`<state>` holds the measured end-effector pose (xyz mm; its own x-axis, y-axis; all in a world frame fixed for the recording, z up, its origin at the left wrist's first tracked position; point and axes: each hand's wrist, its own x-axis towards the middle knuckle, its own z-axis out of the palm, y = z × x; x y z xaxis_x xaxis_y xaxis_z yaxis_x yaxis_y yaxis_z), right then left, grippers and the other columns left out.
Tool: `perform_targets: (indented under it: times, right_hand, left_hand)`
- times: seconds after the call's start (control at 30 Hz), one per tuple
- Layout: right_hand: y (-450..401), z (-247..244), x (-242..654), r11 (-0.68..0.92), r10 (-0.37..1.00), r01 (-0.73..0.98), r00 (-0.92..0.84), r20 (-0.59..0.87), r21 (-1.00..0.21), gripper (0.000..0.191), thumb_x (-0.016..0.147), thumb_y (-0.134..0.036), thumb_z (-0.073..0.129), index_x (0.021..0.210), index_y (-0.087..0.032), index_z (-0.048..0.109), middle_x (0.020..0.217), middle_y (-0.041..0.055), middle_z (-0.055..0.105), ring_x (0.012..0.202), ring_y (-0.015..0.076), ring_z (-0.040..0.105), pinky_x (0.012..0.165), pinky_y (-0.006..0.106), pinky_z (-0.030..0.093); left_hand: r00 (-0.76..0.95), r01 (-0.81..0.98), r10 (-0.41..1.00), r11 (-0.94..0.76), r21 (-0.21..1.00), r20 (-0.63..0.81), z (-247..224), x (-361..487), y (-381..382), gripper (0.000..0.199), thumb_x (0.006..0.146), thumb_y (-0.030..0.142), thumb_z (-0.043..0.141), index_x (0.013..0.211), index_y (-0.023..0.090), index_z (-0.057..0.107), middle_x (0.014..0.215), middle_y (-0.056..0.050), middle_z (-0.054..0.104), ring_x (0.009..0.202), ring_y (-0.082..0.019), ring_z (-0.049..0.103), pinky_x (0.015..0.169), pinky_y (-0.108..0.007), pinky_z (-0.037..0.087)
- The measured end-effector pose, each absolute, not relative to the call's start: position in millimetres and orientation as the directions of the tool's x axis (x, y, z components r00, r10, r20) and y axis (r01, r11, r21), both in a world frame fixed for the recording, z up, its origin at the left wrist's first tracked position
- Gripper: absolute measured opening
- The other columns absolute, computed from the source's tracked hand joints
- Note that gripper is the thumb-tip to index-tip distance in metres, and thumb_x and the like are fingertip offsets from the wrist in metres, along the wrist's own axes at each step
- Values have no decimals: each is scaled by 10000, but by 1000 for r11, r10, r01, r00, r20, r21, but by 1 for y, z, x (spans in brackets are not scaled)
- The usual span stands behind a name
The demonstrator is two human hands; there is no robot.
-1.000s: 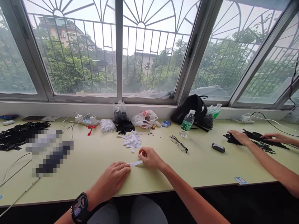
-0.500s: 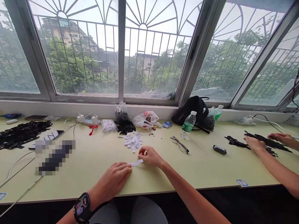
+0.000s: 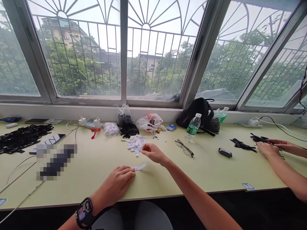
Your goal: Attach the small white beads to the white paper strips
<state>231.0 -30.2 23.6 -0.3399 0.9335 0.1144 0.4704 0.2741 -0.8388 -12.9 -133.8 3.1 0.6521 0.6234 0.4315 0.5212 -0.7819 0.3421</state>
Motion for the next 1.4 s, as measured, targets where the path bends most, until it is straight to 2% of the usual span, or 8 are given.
perform_targets:
  times: [0.13, 0.2, 0.33, 0.5, 0.67, 0.83, 1.1, 1.4]
  right_hand:
    - [-50, 34, 214, 191, 843, 159, -533, 79, -969, 111, 804, -276, 684, 822, -175, 642, 780, 9, 625, 694, 145, 571, 668, 255, 469]
    - [-57, 27, 208, 147, 823, 202, -568, 6, -968, 94, 787, -258, 686, 785, -173, 648, 729, -2, 610, 657, 134, 551, 629, 242, 434]
    - [-58, 6, 211, 138, 885, 350, -464, -44, -926, 63, 739, -220, 697, 749, -160, 682, 638, -28, 561, 595, 112, 481, 541, 221, 335]
    - [-54, -5, 218, 232, 883, 372, -468, 34, -899, 77, 707, -223, 731, 691, -148, 723, 802, -1, 616, 634, 103, 512, 561, 213, 372]
    - [-52, -8, 213, 219, 901, 434, -435, 10, -874, 58, 692, -206, 741, 685, -149, 733, 848, 16, 650, 652, 110, 542, 569, 207, 398]
    - [-51, -8, 211, 148, 911, 422, -410, -43, -895, 50, 666, -194, 735, 679, -149, 717, 742, -4, 637, 582, 93, 504, 513, 206, 352]
    - [-36, 5, 209, -55, 857, 371, -459, -234, -927, 218, 555, -189, 815, 680, -177, 637, 527, -77, 523, 469, 70, 400, 437, 206, 249]
    - [-29, 7, 210, -97, 832, 384, -476, -287, -918, 286, 520, -177, 840, 671, -181, 597, 507, -91, 494, 462, 65, 380, 433, 201, 231]
  left_hand:
    - [653, 521, 622, -783, 340, 433, 2, -14, -134, 288, 1040, 139, 424, 1165, 265, 651, 1319, -51, 706, 1238, -238, 633, 1039, -433, 530]
    - [653, 527, 624, -781, 334, 430, 1, -14, -133, 296, 1039, 136, 426, 1186, 264, 648, 1323, -49, 704, 1249, -234, 628, 1045, -430, 527]
    - [652, 534, 624, -781, 323, 432, -2, -13, -132, 280, 1038, 144, 435, 1175, 262, 649, 1299, -47, 712, 1243, -238, 631, 1033, -427, 534]
    - [651, 535, 624, -781, 322, 433, -4, -13, -132, 272, 1039, 145, 434, 1172, 262, 640, 1264, -54, 719, 1232, -245, 632, 1029, -431, 531]
    - [658, 538, 629, -778, 326, 414, -3, -13, -132, 274, 1052, 159, 414, 1184, 259, 632, 1262, -56, 716, 1239, -250, 622, 1039, -440, 523]
    - [652, 528, 619, -785, 325, 437, -1, -12, -133, 289, 1047, 153, 413, 1181, 258, 647, 1233, -66, 726, 1215, -246, 637, 1026, -435, 535]
    - [653, 521, 607, -794, 314, 453, -2, -13, -131, 288, 1029, 145, 436, 1160, 254, 667, 1233, -65, 728, 1178, -236, 657, 1020, -420, 548]
    - [642, 501, 587, -808, 310, 493, -3, -12, -131, 273, 1030, 145, 443, 1128, 259, 670, 1196, -60, 742, 1150, -234, 673, 989, -414, 559]
